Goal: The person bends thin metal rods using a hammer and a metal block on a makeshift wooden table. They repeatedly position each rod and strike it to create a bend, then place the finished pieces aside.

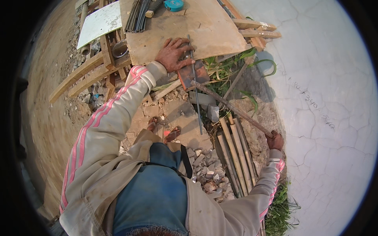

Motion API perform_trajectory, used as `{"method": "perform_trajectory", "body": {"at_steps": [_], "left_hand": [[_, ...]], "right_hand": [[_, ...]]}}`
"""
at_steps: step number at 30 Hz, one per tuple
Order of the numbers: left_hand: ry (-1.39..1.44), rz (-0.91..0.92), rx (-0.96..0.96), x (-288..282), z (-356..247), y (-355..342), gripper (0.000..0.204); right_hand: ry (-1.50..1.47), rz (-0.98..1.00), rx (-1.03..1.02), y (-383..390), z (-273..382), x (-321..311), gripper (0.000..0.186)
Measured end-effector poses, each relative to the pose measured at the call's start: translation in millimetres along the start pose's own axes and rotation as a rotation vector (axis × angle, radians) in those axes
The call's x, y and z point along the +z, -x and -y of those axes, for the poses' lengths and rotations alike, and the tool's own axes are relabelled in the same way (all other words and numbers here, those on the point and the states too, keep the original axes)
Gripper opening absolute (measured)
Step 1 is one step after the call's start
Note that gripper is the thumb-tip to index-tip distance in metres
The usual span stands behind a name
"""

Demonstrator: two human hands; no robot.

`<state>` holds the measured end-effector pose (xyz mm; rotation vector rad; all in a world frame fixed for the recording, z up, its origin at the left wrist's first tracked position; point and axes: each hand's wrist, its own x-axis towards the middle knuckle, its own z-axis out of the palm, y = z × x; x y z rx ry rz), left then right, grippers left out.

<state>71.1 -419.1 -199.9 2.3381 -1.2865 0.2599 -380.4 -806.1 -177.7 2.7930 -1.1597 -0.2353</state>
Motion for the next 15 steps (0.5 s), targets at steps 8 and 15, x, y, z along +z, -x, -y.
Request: {"method": "perform_trajectory", "body": {"at_steps": [8,15], "left_hand": [[-0.069,0.007,0.024,2.8,-2.3,-0.2,0.064],[-0.078,-0.011,0.028,5.4,0.7,0.6,0.064]], "right_hand": [[-0.025,-0.004,0.102,31.6,-28.8,28.2,0.039],[-0.042,-0.029,0.294,180.8,22.3,45.6,0.037]]}}
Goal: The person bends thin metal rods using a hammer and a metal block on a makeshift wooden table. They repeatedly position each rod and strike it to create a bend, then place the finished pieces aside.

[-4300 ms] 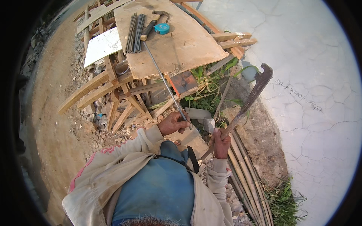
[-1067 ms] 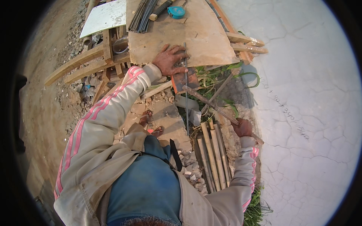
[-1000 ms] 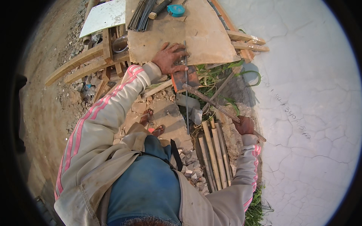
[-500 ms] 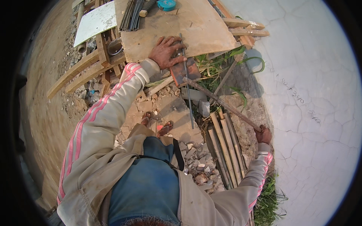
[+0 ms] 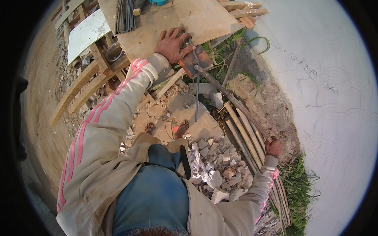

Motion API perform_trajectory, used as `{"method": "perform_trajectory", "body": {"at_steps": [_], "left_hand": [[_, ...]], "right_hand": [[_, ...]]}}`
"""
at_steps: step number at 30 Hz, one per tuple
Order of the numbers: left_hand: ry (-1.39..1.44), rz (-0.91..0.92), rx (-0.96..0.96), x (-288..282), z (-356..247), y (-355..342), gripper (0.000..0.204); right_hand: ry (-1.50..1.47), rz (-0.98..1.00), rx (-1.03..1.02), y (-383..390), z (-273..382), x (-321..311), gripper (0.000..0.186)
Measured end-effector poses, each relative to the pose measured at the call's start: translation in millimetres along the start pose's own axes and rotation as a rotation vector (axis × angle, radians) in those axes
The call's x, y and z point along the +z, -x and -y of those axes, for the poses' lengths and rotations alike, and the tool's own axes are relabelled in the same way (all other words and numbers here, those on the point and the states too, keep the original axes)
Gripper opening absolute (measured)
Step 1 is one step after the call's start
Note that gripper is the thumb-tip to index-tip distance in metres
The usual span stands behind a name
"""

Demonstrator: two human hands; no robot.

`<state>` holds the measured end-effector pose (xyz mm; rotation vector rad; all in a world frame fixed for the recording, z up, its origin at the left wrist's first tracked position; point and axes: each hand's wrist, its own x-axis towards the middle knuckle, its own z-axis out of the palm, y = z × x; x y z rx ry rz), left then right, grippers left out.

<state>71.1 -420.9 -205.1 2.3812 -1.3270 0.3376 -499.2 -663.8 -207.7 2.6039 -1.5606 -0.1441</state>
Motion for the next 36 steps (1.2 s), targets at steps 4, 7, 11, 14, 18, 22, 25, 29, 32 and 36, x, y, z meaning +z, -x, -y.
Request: {"method": "perform_trajectory", "body": {"at_steps": [4,7,11,14,18,22,25,29,32,36], "left_hand": [[0.007,-0.017,0.016,1.3,1.2,-3.7,0.064],[0.011,0.000,0.011,-0.3,1.3,-4.9,0.063],[0.057,0.025,0.010,-5.4,-0.1,-5.9,0.062],[0.071,0.066,0.016,-10.4,1.0,-6.4,0.059],[0.112,0.103,0.057,-17.2,7.7,-7.2,0.057],[0.179,-0.123,0.193,-35.0,21.7,24.6,0.057],[0.588,0.044,0.148,-51.3,17.0,89.8,0.051],[0.920,0.615,-0.070,-56.5,-4.3,152.7,0.045],[1.072,0.762,-0.149,-45.6,-16.1,162.2,0.047],[0.860,0.696,-0.029,-35.8,-16.6,157.6,0.047]], "right_hand": [[-0.011,-0.124,0.076,99.7,39.2,-15.7,0.031],[-0.001,-0.089,0.243,169.4,75.9,-33.2,0.030],[-0.035,-0.034,0.359,222.0,127.5,-48.8,0.029],[0.001,-0.014,0.470,260.3,166.4,-61.0,0.026],[-0.049,0.028,0.602,302.6,210.3,-70.7,0.029],[-0.034,0.015,0.436,302.8,209.8,-81.0,0.066],[-0.146,-0.050,0.385,300.5,202.0,-84.0,0.071],[-0.190,-0.039,0.345,298.1,194.3,-82.3,0.076],[-0.195,-0.041,0.364,294.8,192.2,-75.1,0.076],[-0.189,-0.019,0.382,296.0,191.3,-67.5,0.075]]}}
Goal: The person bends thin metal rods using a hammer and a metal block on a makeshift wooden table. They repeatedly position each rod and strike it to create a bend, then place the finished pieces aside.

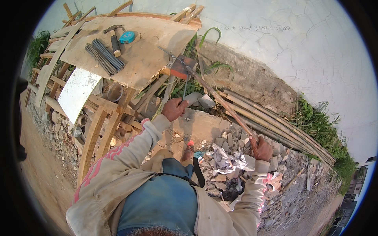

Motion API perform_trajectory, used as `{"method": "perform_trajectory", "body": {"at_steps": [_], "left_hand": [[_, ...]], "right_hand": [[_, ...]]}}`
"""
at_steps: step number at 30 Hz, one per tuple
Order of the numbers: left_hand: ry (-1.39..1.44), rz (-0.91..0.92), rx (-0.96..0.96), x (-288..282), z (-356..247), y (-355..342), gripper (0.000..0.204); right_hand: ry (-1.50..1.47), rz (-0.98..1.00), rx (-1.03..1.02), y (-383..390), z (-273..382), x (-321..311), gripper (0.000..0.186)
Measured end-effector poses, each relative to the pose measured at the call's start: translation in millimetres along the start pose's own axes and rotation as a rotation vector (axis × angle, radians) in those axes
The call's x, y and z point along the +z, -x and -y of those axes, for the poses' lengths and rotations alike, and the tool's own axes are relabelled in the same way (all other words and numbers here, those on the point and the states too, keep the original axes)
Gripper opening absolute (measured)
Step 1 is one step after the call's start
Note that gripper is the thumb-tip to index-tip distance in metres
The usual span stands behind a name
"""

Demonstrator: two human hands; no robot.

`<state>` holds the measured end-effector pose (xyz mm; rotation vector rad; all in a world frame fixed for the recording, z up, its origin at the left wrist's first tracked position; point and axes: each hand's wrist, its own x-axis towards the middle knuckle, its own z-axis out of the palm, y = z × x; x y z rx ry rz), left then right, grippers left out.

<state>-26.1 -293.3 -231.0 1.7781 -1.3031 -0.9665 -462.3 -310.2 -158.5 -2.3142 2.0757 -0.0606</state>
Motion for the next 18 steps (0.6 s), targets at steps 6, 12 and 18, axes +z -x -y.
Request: {"method": "perform_trajectory", "body": {"at_steps": [6,12,18], "left_hand": [[-0.333,0.002,0.179,-18.6,2.4,0.1,0.047],[-0.443,0.105,0.307,-59.4,8.6,-8.1,0.046],[-0.579,0.117,0.327,-104.5,13.6,-13.2,0.045]], "right_hand": [[0.027,0.020,0.062,12.8,9.2,-0.3,0.080],[-0.001,-0.007,0.204,80.8,65.4,-5.8,0.079],[-0.031,0.004,0.446,170.0,156.6,14.5,0.078]]}}
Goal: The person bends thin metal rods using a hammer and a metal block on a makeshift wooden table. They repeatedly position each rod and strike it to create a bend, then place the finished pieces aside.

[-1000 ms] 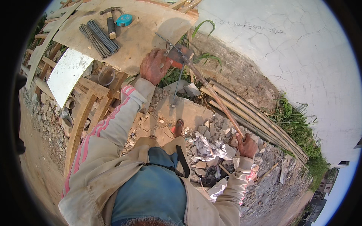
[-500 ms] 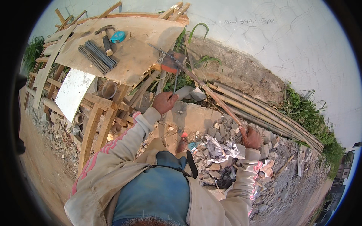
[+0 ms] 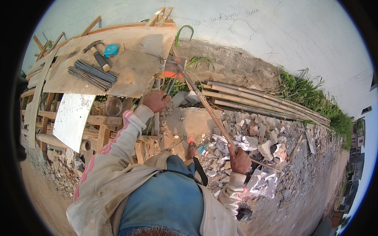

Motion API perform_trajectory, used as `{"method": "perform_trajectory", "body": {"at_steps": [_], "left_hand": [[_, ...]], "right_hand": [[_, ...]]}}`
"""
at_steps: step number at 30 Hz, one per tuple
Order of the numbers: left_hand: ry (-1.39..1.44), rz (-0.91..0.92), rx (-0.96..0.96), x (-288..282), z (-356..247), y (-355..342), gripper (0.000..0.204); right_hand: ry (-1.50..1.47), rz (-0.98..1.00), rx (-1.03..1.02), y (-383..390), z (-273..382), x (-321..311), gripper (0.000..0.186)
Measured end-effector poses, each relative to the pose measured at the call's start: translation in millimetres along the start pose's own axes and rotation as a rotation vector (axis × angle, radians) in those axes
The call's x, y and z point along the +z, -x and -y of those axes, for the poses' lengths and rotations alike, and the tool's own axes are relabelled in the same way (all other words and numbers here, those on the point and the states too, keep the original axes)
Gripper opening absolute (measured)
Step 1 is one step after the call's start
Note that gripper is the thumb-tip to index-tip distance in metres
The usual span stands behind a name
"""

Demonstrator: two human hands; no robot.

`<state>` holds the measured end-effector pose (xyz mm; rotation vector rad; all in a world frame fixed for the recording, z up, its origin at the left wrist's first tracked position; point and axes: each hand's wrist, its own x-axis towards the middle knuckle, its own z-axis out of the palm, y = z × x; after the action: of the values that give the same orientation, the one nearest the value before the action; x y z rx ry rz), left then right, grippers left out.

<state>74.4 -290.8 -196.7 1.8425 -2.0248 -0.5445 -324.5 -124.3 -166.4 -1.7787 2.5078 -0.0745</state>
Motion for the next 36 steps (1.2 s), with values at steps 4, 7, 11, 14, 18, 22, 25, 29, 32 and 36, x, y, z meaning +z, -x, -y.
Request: {"method": "perform_trajectory", "body": {"at_steps": [4,7,11,14,18,22,25,29,32,36], "left_hand": [[-0.059,-0.033,0.053,-6.4,-1.7,1.1,0.042],[-0.122,-0.049,0.054,-9.5,-3.3,0.4,0.041],[-0.169,-0.073,0.064,-15.0,3.7,2.9,0.040],[-0.193,-0.073,0.075,-19.1,11.8,2.8,0.037],[-0.204,-0.049,0.066,-18.5,13.2,0.6,0.035],[-0.213,0.002,0.073,-15.7,6.3,-0.9,0.035],[-0.121,-0.041,0.097,-16.0,3.5,4.0,0.036],[-0.045,-0.008,0.012,-13.2,0.2,-1.8,0.037],[0.018,-0.029,-0.034,-2.2,-1.8,-15.0,0.036],[0.074,-0.077,-0.041,12.8,-5.8,-35.4,0.032]], "right_hand": [[-0.010,0.006,0.050,8.1,10.5,-7.4,0.081],[0.021,-0.016,0.051,12.2,17.8,-10.6,0.082],[-0.035,-0.042,0.094,47.7,37.2,-5.8,0.079],[-0.024,0.019,0.162,76.2,57.2,-1.4,0.076],[-0.057,0.028,0.173,85.4,64.5,-5.1,0.075],[-0.064,0.042,0.134,57.9,42.2,-11.5,0.076],[-0.076,0.087,0.061,41.1,29.4,-4.9,0.078],[-0.181,0.267,-0.001,18.7,22.5,3.1,0.060],[-0.326,0.239,-0.138,-11.8,42.7,25.0,0.041],[-0.439,0.134,-0.294,-62.0,74.5,51.7,0.031]]}}
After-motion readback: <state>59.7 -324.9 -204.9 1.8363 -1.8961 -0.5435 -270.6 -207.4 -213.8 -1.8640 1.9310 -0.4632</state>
